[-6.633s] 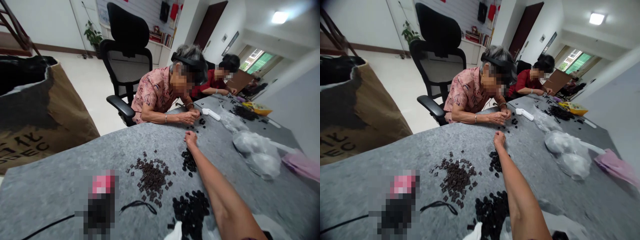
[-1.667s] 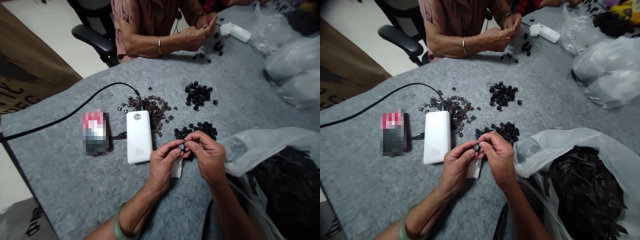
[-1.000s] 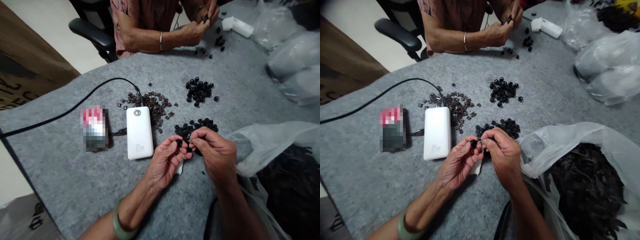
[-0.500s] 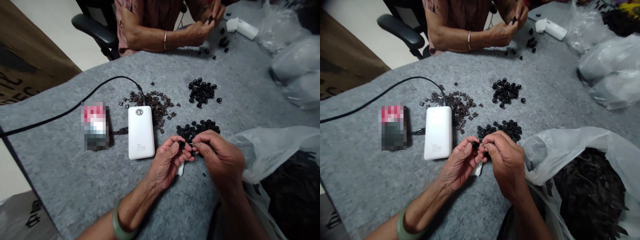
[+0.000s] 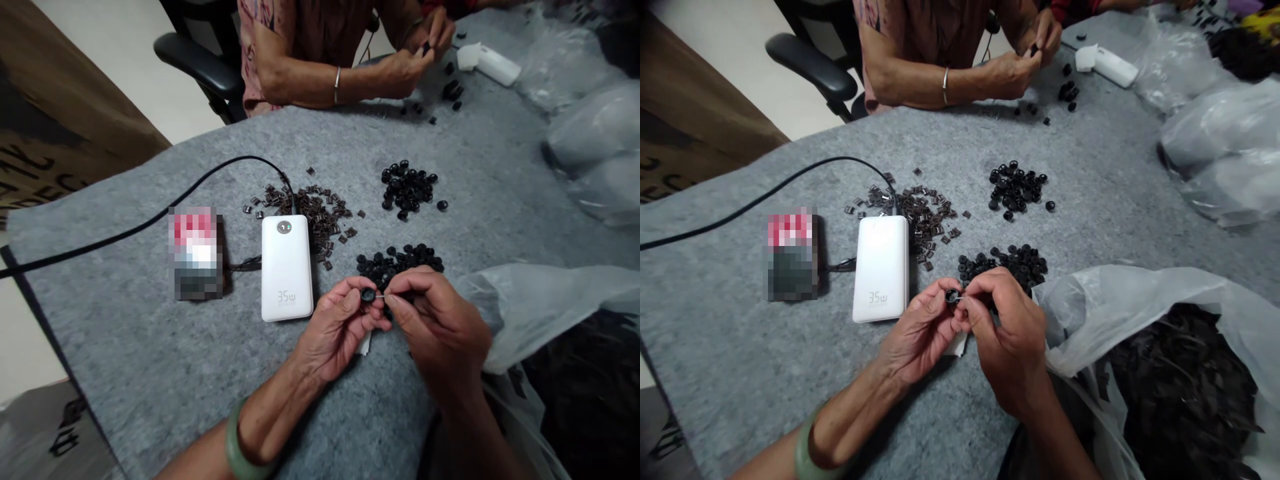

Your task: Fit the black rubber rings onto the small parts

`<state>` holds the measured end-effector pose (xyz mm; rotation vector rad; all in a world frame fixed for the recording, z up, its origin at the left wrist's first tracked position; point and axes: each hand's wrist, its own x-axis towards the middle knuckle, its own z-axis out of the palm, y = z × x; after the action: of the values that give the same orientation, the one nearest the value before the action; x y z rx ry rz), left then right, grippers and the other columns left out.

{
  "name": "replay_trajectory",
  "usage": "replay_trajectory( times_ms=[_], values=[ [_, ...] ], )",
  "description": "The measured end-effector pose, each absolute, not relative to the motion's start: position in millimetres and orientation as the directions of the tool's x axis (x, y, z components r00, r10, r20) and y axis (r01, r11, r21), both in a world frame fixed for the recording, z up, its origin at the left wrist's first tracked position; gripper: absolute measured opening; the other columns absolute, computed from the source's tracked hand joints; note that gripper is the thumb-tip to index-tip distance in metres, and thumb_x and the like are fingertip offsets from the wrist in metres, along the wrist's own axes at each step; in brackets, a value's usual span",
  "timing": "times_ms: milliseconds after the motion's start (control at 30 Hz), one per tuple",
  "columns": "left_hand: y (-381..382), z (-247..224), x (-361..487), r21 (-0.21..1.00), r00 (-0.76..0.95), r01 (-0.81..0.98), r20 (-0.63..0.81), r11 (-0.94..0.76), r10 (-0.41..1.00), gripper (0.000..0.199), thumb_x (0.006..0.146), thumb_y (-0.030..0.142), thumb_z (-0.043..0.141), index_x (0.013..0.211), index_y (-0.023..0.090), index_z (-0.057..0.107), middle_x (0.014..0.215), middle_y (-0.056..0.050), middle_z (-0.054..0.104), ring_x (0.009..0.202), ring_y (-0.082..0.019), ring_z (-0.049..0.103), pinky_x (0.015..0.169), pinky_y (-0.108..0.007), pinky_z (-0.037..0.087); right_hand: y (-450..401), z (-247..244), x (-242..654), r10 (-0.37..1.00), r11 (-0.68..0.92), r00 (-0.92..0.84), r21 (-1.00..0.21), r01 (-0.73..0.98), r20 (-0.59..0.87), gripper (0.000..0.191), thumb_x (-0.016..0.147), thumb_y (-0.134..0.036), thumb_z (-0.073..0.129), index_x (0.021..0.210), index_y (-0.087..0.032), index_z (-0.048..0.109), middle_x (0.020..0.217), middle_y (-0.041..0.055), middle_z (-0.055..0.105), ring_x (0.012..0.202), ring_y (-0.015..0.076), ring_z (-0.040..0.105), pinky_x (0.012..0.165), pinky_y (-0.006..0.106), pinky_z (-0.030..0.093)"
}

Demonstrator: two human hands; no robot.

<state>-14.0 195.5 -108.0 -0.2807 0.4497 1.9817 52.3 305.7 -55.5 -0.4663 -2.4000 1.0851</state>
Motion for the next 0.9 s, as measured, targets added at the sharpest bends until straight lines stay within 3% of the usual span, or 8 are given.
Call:
replay_trajectory(
  times_ms=[200,533,900],
  values=[
    [196.1,-106.6,-14.9,0.175,-0.426,-0.905,-0.396,-0.389,0.813,0.03,0.075,0.023,0.088,0.093,0.01,0.069,0.074,-0.003,0.071,0.066,-0.008,0.07,0.065,-0.016,0.061,304.2,-58.5,52.3,0.502,0.616,-0.831,-0.774,0.149,0.24,0.006,0.089,-0.01,0.059,0.085,-0.014,0.059,0.082,-0.0036,0.063,0.068,0.0006,0.062,0.065,0.011,0.05],
    [195.8,-106.8,-14.8,0.184,-0.429,-0.903,-0.413,-0.387,0.804,0.027,0.074,0.019,0.088,0.092,0.01,0.07,0.075,-0.002,0.071,0.066,-0.007,0.07,0.064,-0.013,0.059,301.7,-57.7,52.0,0.426,0.793,-0.835,-0.588,0.16,0.348,0.016,0.083,0.0,0.062,0.085,-0.015,0.056,0.08,-0.0066,0.059,0.07,-0.0026,0.054,0.065,0.008,0.041],
    [197.6,-111.4,-14.3,0.188,-0.428,-0.904,-0.445,-0.385,0.787,0.029,0.073,0.019,0.089,0.093,0.009,0.071,0.078,-0.002,0.071,0.064,-0.006,0.069,0.063,-0.014,0.059,303.2,-57.5,54.7,0.311,0.858,-0.9,-0.497,0.127,0.307,0.017,0.085,0.002,0.057,0.083,-0.014,0.053,0.078,-0.0043,0.056,0.071,0.0009,0.051,0.066,0.014,0.037]
  ],
)
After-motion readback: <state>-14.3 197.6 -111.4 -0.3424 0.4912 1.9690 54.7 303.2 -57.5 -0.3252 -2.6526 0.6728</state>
